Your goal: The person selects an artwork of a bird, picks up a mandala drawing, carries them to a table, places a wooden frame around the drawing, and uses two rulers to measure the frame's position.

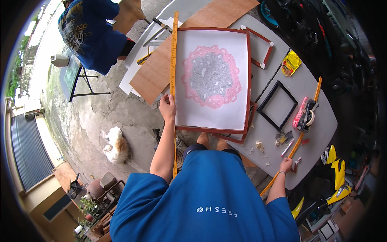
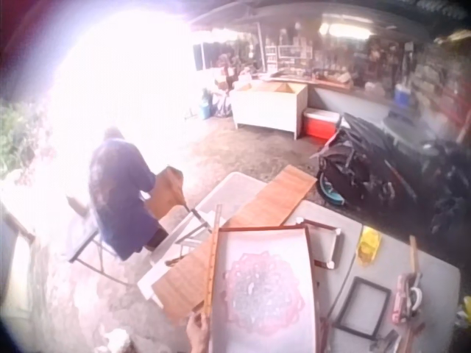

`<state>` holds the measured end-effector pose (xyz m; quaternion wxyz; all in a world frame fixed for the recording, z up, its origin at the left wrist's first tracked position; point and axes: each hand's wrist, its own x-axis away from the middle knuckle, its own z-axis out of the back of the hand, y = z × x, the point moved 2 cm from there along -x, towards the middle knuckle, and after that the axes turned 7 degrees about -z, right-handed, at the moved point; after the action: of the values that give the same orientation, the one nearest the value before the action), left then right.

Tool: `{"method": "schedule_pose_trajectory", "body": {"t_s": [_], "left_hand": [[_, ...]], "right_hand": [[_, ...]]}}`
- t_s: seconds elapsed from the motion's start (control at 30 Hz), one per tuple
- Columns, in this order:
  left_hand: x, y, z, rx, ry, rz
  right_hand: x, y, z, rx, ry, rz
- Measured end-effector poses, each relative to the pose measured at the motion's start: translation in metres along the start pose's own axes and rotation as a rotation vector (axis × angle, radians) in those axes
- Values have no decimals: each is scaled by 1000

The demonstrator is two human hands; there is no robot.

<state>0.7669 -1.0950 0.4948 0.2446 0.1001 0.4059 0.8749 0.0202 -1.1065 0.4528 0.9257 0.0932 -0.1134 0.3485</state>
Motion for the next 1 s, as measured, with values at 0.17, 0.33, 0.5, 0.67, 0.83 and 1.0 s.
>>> {"method": "schedule_pose_trajectory", "body": {"t_s": [0.17, 0.33, 0.5, 0.67, 0.83, 1.0], "left_hand": [[20, -38, 30, 180, -251, 89], [48, -66, 46, 390, -510, 262], [60, -75, 50, 482, -566, 375], [63, -68, 53, 526, -551, 364], [60, -68, 52, 496, -536, 335], [63, -72, 50, 539, -515, 315]], "right_hand": [[13, -14, 17, 88, 513, 18], [-9, 0, 7, 161, 265, -7], [-18, 9, 2, 178, 66, 16], [-7, -1, 12, 229, 124, 9], [-4, -4, 23, 150, 180, 73], [-22, 36, 19, -374, 164, 263]]}}
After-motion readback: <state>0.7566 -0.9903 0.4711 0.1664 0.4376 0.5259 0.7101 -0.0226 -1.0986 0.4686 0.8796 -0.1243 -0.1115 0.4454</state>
